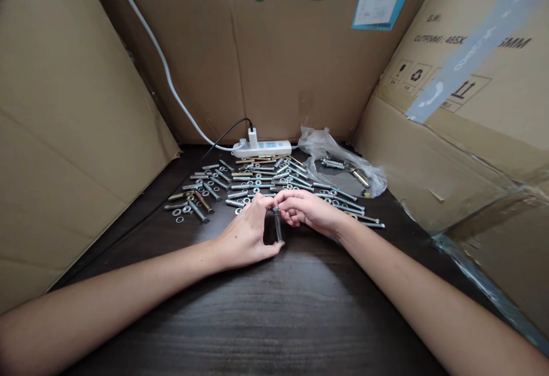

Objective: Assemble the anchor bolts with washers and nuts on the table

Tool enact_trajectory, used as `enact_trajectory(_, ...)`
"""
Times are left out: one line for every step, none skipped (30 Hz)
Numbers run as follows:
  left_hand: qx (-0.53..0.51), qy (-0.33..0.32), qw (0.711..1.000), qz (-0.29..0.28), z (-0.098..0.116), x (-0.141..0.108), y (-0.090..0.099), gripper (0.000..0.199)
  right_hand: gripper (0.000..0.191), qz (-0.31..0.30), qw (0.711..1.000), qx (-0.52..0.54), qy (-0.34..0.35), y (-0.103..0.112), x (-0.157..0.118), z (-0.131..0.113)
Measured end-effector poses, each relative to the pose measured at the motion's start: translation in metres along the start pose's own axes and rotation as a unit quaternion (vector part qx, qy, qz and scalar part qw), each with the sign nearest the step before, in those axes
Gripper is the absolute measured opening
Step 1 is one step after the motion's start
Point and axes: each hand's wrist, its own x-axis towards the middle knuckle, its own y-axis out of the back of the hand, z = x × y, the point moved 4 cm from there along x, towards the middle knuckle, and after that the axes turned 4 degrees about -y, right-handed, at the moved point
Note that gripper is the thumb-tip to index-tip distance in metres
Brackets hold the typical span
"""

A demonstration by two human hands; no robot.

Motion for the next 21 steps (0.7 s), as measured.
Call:
enact_trajectory(-0.005,0.003,1.0,0.002,0.0,0.0,0.0,0.063,0.009,0.001,1.0,-0.002,0.004,0.001,0.0,0.001)
enact_trajectory(-0.01,0.006,1.0,0.003,-0.001,0.0,0.0,0.063,0.009,0.005,1.0,-0.003,0.006,0.002,0.0,0.002)
enact_trajectory(-0.015,0.008,1.0,0.004,0.0,0.0,0.001,0.063,0.01,0.01,1.0,-0.002,0.007,0.002,0.001,0.003)
enact_trajectory(-0.018,0.011,1.0,0.004,0.0,0.0,0.001,0.063,0.012,0.017,1.0,0.001,0.009,0.003,0.001,0.004)
enact_trajectory(-0.02,0.012,1.0,0.003,0.0,0.0,0.002,0.062,0.013,0.023,1.0,0.007,0.013,0.003,0.001,0.005)
enact_trajectory(-0.021,0.013,1.0,0.001,0.001,0.0,0.002,0.062,0.013,0.027,0.999,0.014,0.018,0.003,0.001,0.006)
enact_trajectory(-0.02,0.014,1.0,-0.001,0.001,0.0,0.003,0.062,0.013,0.031,0.999,0.023,0.024,0.002,0.001,0.007)
enact_trajectory(-0.018,0.013,1.0,-0.003,0.002,0.0,0.003,0.062,0.012,0.034,0.998,0.034,0.031,0.001,0.0,0.008)
enact_trajectory(-0.015,0.011,1.0,-0.005,0.002,0.0,0.004,0.062,0.011,0.038,0.997,0.047,0.038,-0.001,-0.001,0.009)
enact_trajectory(-0.01,0.008,1.0,-0.008,0.003,0.0,0.004,0.062,0.01,0.044,0.996,0.061,0.045,-0.002,-0.002,0.01)
enact_trajectory(-0.005,0.006,1.0,-0.011,0.003,0.0,0.004,0.062,0.009,0.051,0.995,0.075,0.05,-0.004,-0.003,0.012)
enact_trajectory(0.001,0.004,1.0,-0.014,0.004,0.0,0.004,0.062,0.008,0.058,0.993,0.087,0.055,-0.005,-0.005,0.013)
enact_trajectory(0.007,0.001,1.0,-0.017,0.004,0.0,0.004,0.063,0.008,0.063,0.992,0.095,0.059,-0.007,-0.006,0.014)
enact_trajectory(0.011,-0.002,1.0,-0.02,0.004,0.0,0.004,0.064,0.007,0.067,0.991,0.1,0.062,-0.008,-0.007,0.016)
enact_trajectory(0.013,-0.004,1.0,-0.022,0.005,0.0,0.004,0.065,0.008,0.068,0.99,0.1,0.066,-0.008,-0.008,0.016)
enact_trajectory(0.013,-0.006,1.0,-0.023,0.006,0.0,0.004,0.067,0.008,0.068,0.99,0.099,0.069,-0.009,-0.009,0.017)
enact_trajectory(0.011,-0.006,1.0,-0.025,0.006,0.0,0.004,0.067,0.009,0.069,0.99,0.096,0.072,-0.008,-0.01,0.018)
enact_trajectory(0.009,-0.005,1.0,-0.025,0.006,0.001,0.005,0.067,0.01,0.07,0.99,0.093,0.075,-0.008,-0.01,0.018)
enact_trajectory(0.006,-0.004,1.0,-0.025,0.007,0.001,0.005,0.067,0.01,0.071,0.99,0.091,0.078,-0.007,-0.01,0.018)
enact_trajectory(0.004,-0.001,1.0,-0.026,0.007,0.001,0.005,0.067,0.011,0.073,0.99,0.092,0.079,-0.005,-0.01,0.018)
enact_trajectory(0.001,0.0,1.0,-0.026,0.007,0.001,0.005,0.066,0.012,0.073,0.99,0.094,0.079,-0.004,-0.01,0.018)
